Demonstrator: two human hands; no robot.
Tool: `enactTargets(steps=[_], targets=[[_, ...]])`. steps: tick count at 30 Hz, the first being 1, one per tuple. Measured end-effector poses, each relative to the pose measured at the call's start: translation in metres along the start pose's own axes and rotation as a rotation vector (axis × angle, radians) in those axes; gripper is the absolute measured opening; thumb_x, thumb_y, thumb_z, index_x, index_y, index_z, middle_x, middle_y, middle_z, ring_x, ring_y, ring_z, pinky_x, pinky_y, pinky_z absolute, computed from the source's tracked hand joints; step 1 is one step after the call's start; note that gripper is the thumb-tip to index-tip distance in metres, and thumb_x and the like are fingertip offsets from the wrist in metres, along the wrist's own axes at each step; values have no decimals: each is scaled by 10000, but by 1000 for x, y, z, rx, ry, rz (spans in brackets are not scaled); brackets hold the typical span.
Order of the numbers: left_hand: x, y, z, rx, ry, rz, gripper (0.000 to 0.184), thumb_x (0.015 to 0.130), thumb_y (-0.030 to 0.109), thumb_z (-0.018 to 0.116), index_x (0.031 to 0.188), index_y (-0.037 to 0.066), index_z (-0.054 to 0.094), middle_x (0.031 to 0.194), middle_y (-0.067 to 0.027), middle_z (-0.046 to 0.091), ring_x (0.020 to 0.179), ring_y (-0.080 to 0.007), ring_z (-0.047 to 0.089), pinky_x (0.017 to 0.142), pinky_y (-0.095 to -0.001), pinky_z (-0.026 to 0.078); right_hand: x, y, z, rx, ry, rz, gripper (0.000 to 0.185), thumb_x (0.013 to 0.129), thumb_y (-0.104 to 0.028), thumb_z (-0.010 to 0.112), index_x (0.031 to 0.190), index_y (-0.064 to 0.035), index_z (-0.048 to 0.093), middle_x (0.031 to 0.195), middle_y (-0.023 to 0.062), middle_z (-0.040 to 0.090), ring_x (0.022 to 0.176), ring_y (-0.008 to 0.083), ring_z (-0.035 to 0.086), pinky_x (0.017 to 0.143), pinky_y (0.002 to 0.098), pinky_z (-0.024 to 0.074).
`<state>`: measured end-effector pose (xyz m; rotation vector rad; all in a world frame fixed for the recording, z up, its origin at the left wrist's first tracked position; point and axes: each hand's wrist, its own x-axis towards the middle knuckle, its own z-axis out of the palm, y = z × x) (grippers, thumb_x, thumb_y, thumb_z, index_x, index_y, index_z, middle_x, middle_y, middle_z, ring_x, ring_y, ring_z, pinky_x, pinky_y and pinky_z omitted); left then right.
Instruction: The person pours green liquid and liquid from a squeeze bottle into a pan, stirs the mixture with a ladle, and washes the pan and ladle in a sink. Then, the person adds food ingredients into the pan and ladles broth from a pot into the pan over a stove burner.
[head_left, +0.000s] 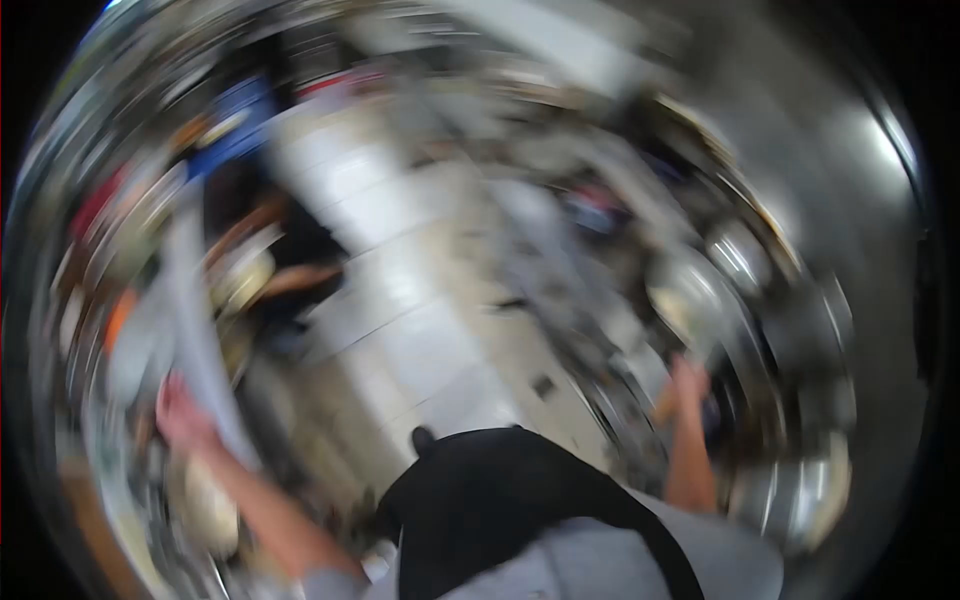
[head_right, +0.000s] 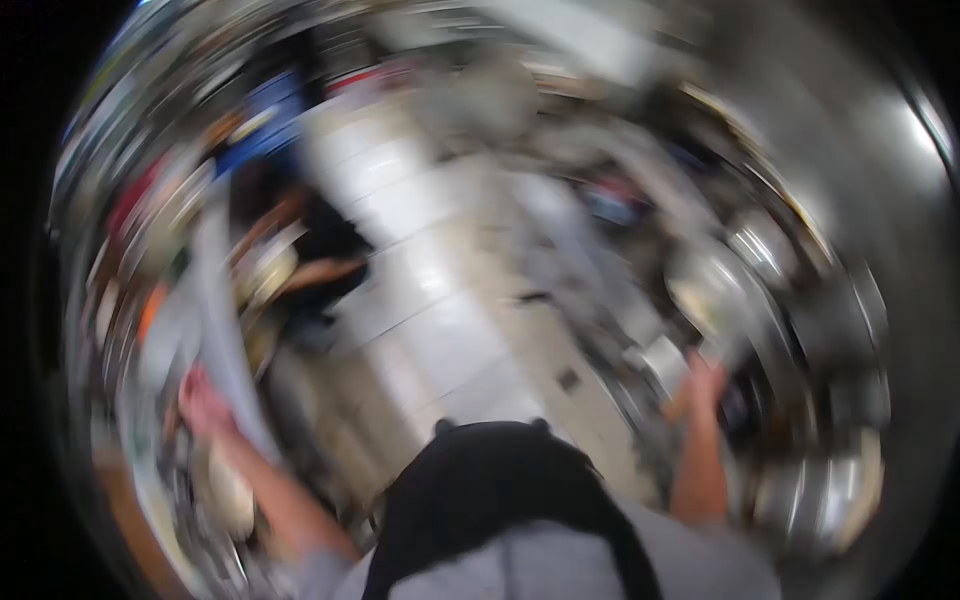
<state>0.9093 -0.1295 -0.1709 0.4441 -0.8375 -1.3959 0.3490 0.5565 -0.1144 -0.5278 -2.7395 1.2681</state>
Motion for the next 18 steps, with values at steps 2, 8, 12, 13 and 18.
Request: enactTargets(steps=[2,8,12,13,18], targets=[[-39,-76,146,211,-34,-282,259,989,189,472,1080,-13,606,1130,-162,629,1123,-266,583,1003,-392,477,-10,-4,-42,70,27,-69,200,818,-241,621,843,-43,620,701,73,604,611,179,594,556,384,469],[-332,-261,386,425,-1182,-1090,412,954,282,608,1245,0,537,1095,-102,617,1002,-217,619,813,-338,540,-33,-26,-232,426,-55,-114,57,834,-33,592,864,-35,543,629,18,513,430,116,515,399,279,419],[-447,-318,492,671,-1621,-1146,424,946,359,622,1171,3,572,1014,-74,629,913,-190,612,769,-337,523,-12,7,-377,-205,354,-238,186,821,-169,602,811,17,594,633,59,540,571,157,542,537,334,436],[-472,-335,516,758,-1707,-1211,401,956,371,609,1126,7,592,965,-70,648,867,-188,624,743,-337,521,-2,16,-414,-350,408,-239,204,798,-174,601,792,30,601,633,110,535,594,182,545,587,366,433],[-545,-378,533,279,-1473,-2265,144,994,245,543,937,115,567,632,8,484,552,-146,498,545,-319,449,51,46,-520,-622,530,-179,224,797,-209,599,797,10,549,687,179,537,679,296,565,643,416,435]])
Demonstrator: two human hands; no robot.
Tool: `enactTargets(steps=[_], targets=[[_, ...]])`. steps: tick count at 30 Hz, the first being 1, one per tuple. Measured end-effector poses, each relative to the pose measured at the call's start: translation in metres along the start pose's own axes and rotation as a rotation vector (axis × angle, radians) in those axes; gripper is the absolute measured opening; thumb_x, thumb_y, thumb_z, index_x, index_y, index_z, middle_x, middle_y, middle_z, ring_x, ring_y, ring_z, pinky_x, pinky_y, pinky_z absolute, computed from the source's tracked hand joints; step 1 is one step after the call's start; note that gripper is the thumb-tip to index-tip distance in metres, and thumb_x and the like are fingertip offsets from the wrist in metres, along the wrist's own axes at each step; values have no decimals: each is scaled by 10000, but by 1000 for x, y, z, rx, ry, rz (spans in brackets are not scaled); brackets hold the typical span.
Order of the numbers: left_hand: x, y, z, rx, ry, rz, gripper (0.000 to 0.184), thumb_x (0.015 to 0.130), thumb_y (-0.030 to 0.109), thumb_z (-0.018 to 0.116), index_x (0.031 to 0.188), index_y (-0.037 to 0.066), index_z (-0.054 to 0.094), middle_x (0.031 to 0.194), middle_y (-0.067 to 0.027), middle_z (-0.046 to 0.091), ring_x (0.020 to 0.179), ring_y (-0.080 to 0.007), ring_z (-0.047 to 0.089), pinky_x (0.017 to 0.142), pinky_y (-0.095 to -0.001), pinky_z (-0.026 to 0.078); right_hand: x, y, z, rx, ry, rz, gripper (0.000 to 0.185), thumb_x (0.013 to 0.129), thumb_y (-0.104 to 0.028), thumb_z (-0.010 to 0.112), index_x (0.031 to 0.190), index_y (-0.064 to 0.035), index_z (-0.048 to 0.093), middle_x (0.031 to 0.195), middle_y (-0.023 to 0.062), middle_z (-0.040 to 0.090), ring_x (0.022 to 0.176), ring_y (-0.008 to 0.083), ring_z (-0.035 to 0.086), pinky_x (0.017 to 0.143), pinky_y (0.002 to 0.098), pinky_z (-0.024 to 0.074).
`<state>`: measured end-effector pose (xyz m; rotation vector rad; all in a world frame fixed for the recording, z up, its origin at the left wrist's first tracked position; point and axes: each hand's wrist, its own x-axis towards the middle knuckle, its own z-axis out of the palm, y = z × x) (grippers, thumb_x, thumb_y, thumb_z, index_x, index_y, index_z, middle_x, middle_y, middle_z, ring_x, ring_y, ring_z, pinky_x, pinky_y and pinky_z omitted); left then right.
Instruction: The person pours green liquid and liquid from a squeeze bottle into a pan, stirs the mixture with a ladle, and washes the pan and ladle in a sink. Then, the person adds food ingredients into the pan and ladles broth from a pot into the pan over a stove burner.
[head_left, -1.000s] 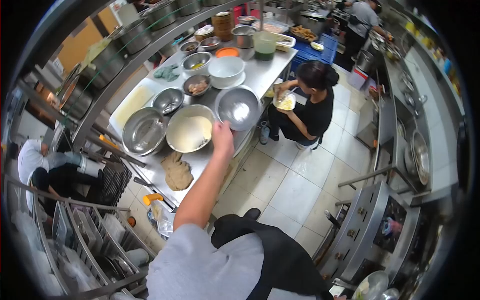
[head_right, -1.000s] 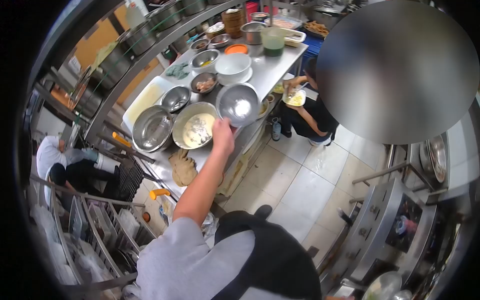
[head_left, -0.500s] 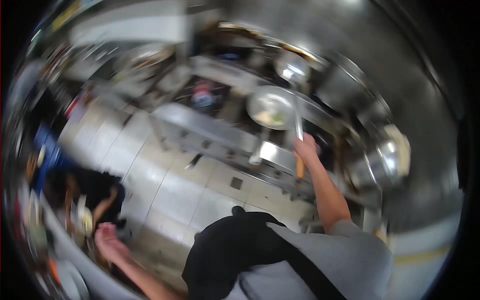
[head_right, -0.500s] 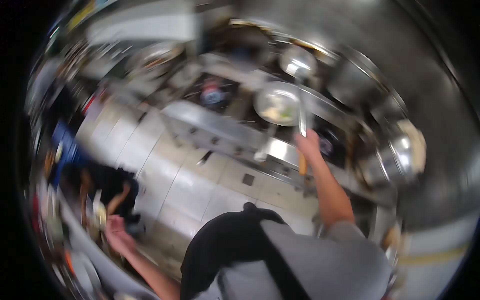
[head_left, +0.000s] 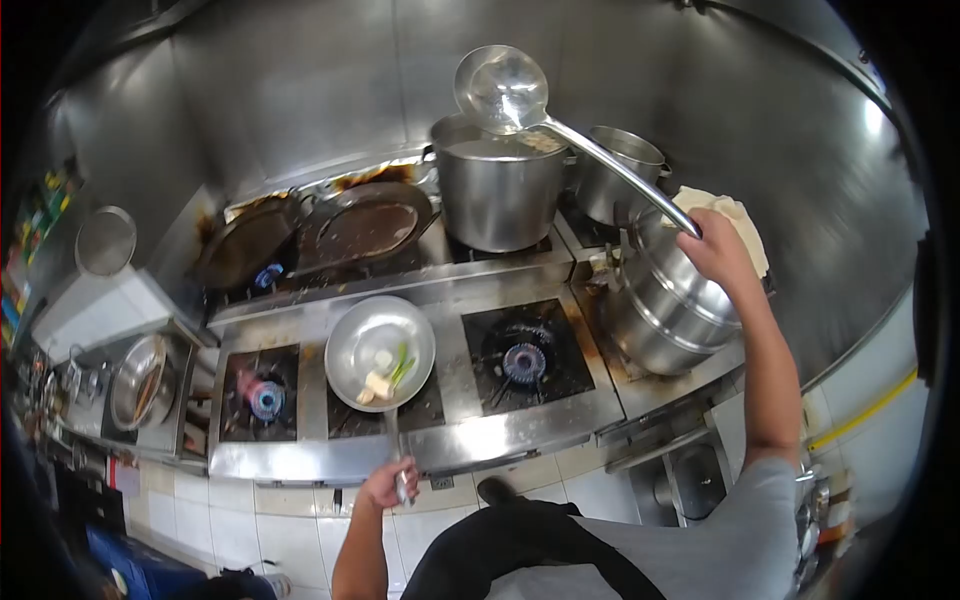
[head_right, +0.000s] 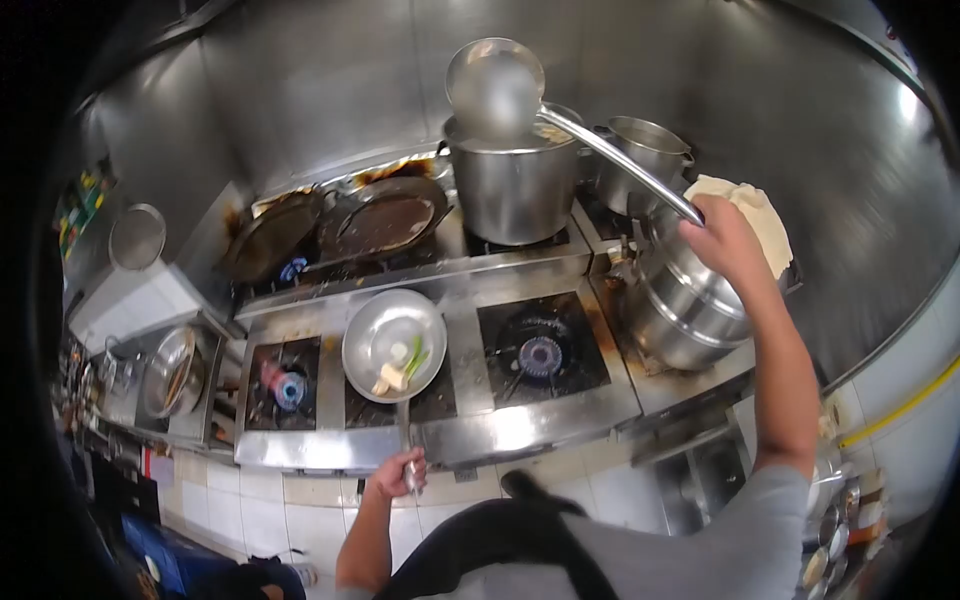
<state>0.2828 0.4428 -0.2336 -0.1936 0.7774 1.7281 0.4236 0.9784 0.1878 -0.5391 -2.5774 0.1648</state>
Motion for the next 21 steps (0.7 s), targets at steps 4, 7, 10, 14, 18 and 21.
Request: enactTargets(steps=[4,7,10,14,18,21], targets=[[-4,4,52,-127,72,95,171,976,196,563,831,127,504,563,54,331,437,-85,336,398,-272,308,88,32,0,-326,184,-108,222,814,-241,639,849,-29,583,844,175,620,854,362,605,737,469,472],[-32,7,83,-132,33,43,153,972,184,574,847,120,513,565,49,340,416,-79,326,376,-258,288,167,41,12,-484,365,-330,93,798,-147,663,807,-56,648,796,163,682,796,370,663,716,474,532],[-59,20,152,-117,135,-39,225,986,154,536,775,117,468,553,46,349,417,-57,325,375,-239,296,246,29,30,-638,138,-210,101,821,-170,631,843,-74,654,873,141,686,877,338,673,742,445,546],[-63,35,212,-107,136,-115,259,1008,132,491,758,94,439,546,43,350,401,-54,323,361,-236,303,297,9,59,-738,120,-276,88,807,-117,619,820,-93,703,866,123,716,861,303,708,704,415,575],[-48,43,245,-105,86,-121,110,974,119,573,887,98,508,563,33,368,401,-61,331,348,-253,292,309,-7,67,-786,-8,-218,136,830,-107,639,913,-108,748,966,81,742,923,259,718,764,360,580],[-37,53,272,-90,44,-132,93,975,119,571,912,105,504,565,37,372,403,-59,334,347,-252,299,305,-12,67,-787,-71,-202,155,838,-112,643,948,-114,752,996,77,740,957,260,713,772,360,580]])
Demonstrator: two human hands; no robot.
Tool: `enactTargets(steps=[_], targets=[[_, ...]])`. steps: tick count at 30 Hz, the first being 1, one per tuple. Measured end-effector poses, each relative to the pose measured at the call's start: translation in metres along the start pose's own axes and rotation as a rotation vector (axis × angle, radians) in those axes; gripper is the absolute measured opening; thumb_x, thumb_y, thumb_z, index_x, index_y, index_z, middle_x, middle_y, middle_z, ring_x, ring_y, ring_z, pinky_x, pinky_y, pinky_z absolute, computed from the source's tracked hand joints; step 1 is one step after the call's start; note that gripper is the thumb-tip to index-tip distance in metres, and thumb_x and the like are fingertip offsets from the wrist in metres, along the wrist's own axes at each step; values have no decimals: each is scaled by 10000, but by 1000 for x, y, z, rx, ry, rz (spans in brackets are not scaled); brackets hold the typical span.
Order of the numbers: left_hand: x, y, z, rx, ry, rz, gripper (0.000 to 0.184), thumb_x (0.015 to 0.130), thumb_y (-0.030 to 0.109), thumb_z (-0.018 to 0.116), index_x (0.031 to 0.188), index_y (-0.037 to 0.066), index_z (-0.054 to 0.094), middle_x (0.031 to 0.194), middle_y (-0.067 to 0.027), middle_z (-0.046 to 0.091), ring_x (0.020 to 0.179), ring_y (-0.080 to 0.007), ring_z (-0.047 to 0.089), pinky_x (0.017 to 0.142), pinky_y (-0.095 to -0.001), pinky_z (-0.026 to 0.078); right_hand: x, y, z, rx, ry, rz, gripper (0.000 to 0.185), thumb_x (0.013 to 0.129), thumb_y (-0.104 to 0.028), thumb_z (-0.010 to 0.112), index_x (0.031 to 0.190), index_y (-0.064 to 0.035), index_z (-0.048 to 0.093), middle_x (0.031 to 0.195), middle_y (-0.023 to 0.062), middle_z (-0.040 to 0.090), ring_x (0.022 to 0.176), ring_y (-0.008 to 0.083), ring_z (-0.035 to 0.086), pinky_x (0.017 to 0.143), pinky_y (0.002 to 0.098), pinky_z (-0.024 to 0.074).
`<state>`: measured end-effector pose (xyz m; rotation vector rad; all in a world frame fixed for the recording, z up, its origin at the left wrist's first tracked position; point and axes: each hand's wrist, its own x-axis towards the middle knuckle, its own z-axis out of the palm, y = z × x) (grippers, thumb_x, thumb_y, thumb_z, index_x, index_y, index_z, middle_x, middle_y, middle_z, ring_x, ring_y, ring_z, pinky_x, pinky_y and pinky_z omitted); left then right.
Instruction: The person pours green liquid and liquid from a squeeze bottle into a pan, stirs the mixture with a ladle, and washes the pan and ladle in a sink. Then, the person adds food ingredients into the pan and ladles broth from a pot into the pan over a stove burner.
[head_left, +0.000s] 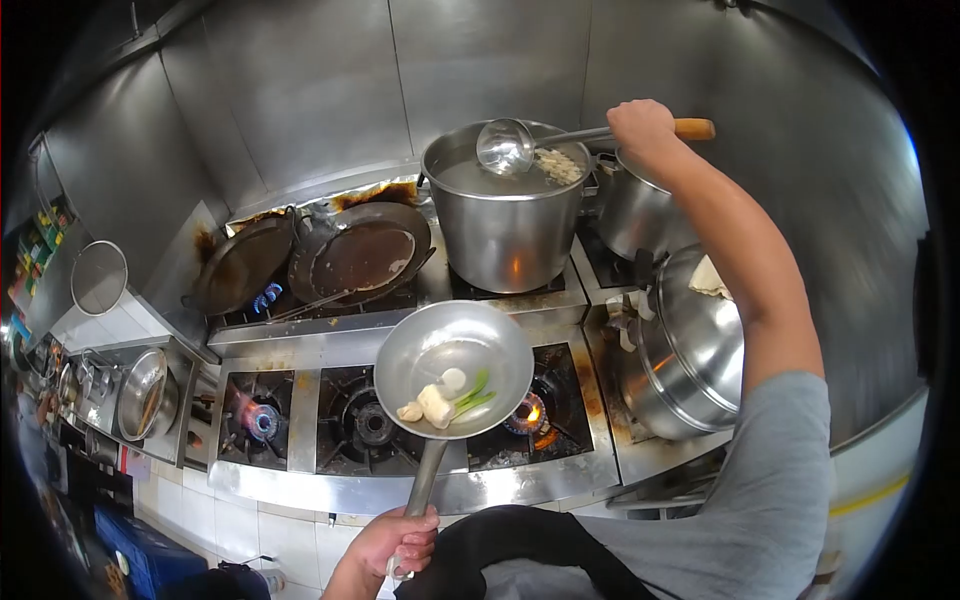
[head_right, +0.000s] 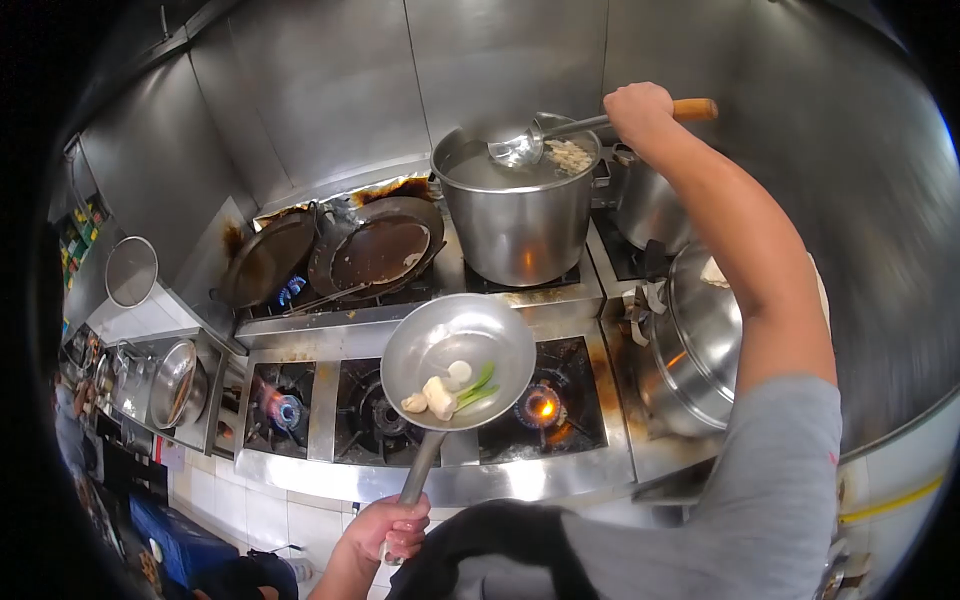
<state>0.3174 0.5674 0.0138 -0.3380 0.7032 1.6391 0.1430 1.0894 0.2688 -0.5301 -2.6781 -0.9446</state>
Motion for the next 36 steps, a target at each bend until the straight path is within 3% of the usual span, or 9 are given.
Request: enactTargets(steps=[6,12,14,15,17,23,30,36], targets=[[14,22,43,90,-33,-15,119,973,132,579,906,113,483,567,40,379,406,-58,342,349,-250,297,-10,-4,-6,53,-65,-17,192,835,-113,650,1002,-96,743,1038,87,731,1002,263,699,799,369,569],[17,37,82,181,-37,5,207,996,171,551,815,103,476,546,54,389,379,-33,321,353,-235,289,5,7,-11,101,-346,-1,256,770,-236,741,994,-113,745,1069,87,720,1035,272,681,807,403,552],[19,42,90,206,-41,14,220,998,182,551,808,107,471,546,57,389,378,-31,318,352,-232,287,10,15,-12,154,-523,1,288,698,-230,754,930,-64,722,882,133,704,802,299,695,720,416,558],[19,44,92,214,-50,10,232,1000,182,548,796,111,464,549,58,389,382,-30,322,351,-231,287,10,18,-15,158,-521,5,288,698,-230,754,930,-64,722,882,133,704,802,299,695,720,416,558],[22,48,98,221,-60,7,245,1002,183,545,784,116,457,552,59,388,387,-29,326,350,-229,287,11,25,-24,187,-701,64,263,684,-245,755,858,-57,696,759,112,664,659,248,645,618,401,529],[28,56,111,197,-58,26,256,1006,174,529,768,124,451,550,71,371,403,-33,347,351,-231,288,2,50,-38,182,-724,77,254,681,-263,751,765,-56,630,585,89,557,501,201,538,501,396,457],[25,56,115,218,-117,17,216,1000,166,524,794,123,477,550,74,373,403,-35,357,350,-235,295,-20,78,-59,229,-679,100,233,695,-228,710,725,-29,593,561,71,533,467,203,515,474,371,452],[19,55,121,235,-167,26,258,996,183,530,752,131,464,540,76,367,393,-30,344,344,-234,296,-59,86,-91,124,-623,88,260,679,-206,722,795,-3,609,594,92,549,465,213,534,463,365,470]])
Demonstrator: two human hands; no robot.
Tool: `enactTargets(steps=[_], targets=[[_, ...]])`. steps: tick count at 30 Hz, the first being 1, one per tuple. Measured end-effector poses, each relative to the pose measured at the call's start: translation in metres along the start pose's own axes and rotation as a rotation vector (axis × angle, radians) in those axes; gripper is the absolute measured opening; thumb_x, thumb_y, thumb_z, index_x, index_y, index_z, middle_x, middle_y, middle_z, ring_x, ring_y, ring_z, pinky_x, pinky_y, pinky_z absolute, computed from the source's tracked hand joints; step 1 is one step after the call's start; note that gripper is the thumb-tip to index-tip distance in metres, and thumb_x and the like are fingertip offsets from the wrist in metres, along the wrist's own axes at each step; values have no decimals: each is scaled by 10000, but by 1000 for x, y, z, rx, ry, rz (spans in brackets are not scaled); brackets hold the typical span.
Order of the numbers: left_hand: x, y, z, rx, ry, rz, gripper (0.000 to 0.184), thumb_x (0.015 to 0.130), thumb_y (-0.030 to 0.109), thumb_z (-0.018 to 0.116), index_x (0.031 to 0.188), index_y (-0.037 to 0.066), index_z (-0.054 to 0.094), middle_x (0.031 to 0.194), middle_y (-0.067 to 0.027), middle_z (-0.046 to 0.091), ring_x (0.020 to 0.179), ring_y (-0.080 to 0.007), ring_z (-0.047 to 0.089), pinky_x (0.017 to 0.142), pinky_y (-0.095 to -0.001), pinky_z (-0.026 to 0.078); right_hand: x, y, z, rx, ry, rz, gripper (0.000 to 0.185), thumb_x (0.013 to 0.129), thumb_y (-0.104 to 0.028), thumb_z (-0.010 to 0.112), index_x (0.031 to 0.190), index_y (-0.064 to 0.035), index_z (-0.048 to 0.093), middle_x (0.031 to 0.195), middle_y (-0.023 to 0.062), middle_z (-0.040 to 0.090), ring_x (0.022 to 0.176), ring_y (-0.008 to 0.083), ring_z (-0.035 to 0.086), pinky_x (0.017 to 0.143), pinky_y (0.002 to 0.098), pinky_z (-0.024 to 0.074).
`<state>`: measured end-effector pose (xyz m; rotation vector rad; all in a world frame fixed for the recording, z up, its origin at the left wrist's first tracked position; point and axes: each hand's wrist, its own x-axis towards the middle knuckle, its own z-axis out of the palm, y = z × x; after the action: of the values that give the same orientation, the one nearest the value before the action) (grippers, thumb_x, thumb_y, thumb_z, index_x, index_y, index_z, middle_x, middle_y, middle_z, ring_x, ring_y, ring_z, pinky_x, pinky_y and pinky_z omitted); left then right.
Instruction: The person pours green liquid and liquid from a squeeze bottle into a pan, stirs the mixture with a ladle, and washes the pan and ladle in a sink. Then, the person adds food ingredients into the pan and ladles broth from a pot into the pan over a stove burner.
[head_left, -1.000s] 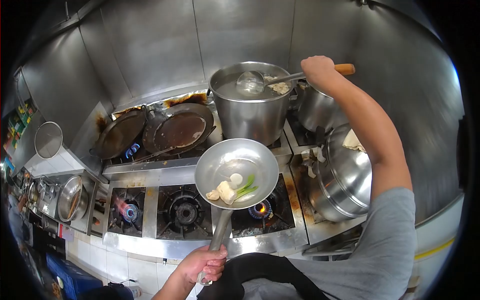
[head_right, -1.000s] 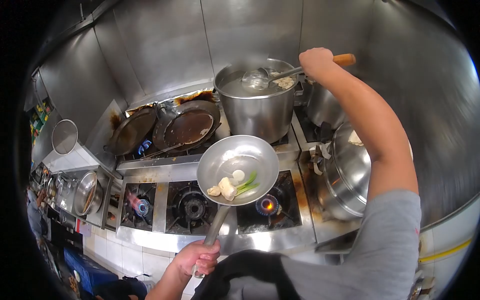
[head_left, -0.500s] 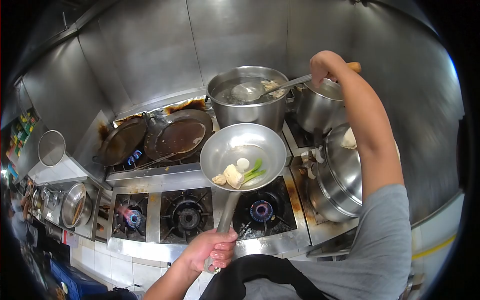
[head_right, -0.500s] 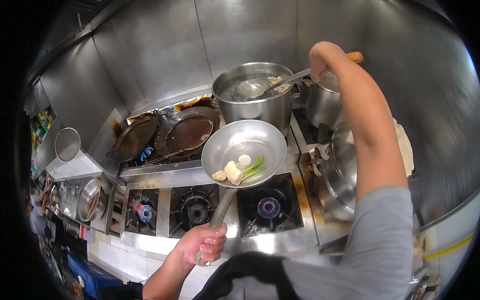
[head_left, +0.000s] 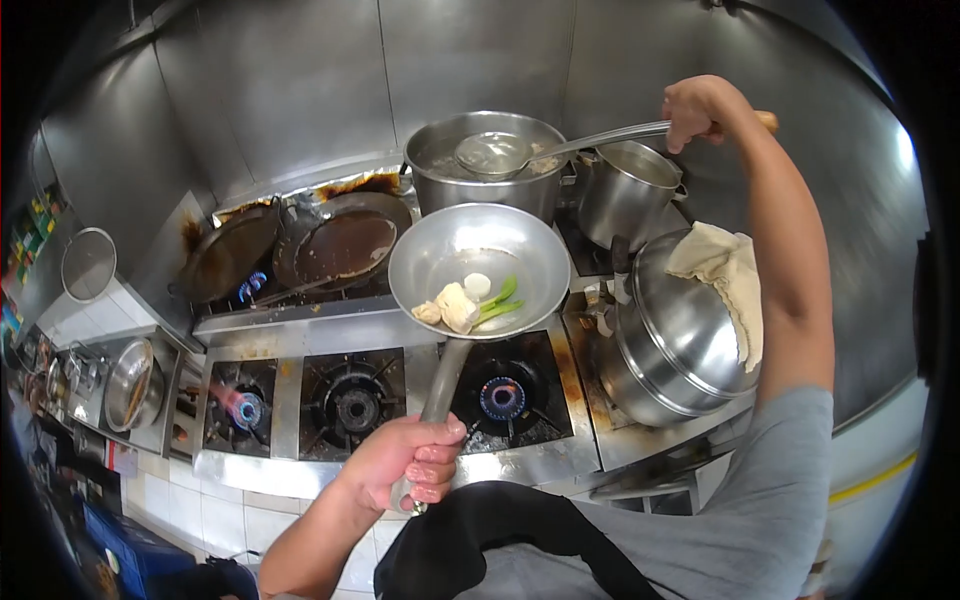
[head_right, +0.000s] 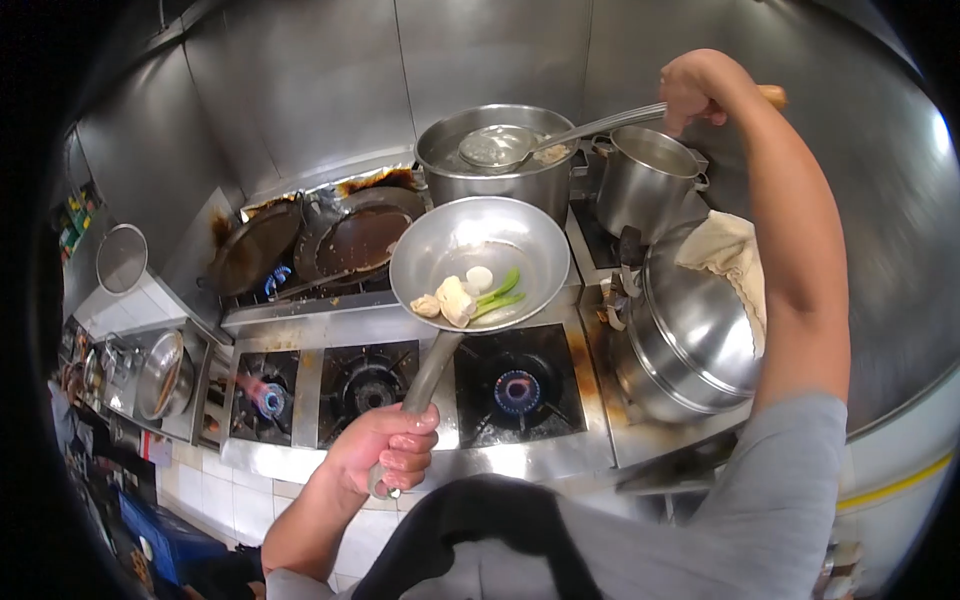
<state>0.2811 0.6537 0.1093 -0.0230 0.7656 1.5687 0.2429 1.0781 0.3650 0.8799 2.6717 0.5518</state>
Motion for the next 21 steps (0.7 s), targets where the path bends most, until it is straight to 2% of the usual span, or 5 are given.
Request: enactTargets(steps=[6,15,18,20,21], targets=[[-4,-1,9,-34,11,-2,295,998,191,532,721,138,447,530,76,368,390,-30,351,339,-232,304,-39,6,8,139,71,24,293,671,-165,742,885,2,633,640,91,529,488,213,540,463,352,493],[-10,-11,6,23,24,-27,352,1007,208,528,679,141,421,527,78,359,377,-26,337,332,-229,305,-73,4,41,216,129,-23,278,662,-156,749,865,1,642,582,80,518,432,190,512,389,334,421],[-16,-20,-6,43,4,-47,363,1005,208,528,667,143,414,524,85,355,380,-26,338,334,-231,307,-94,1,63,219,105,-49,295,654,-154,748,885,6,657,631,107,577,504,216,574,450,355,458],[-20,-25,-9,64,29,-62,376,1004,216,532,655,146,409,515,85,347,382,-27,340,334,-233,301,-108,-3,87,258,207,-99,304,648,-149,738,896,13,667,708,144,629,647,253,638,574,380,502],[-22,-28,-13,69,7,-79,388,1003,223,534,645,150,404,512,84,344,382,-25,334,337,-231,296,-115,-7,97,226,248,-112,304,651,-147,727,906,11,685,809,173,668,801,305,662,705,401,515]])
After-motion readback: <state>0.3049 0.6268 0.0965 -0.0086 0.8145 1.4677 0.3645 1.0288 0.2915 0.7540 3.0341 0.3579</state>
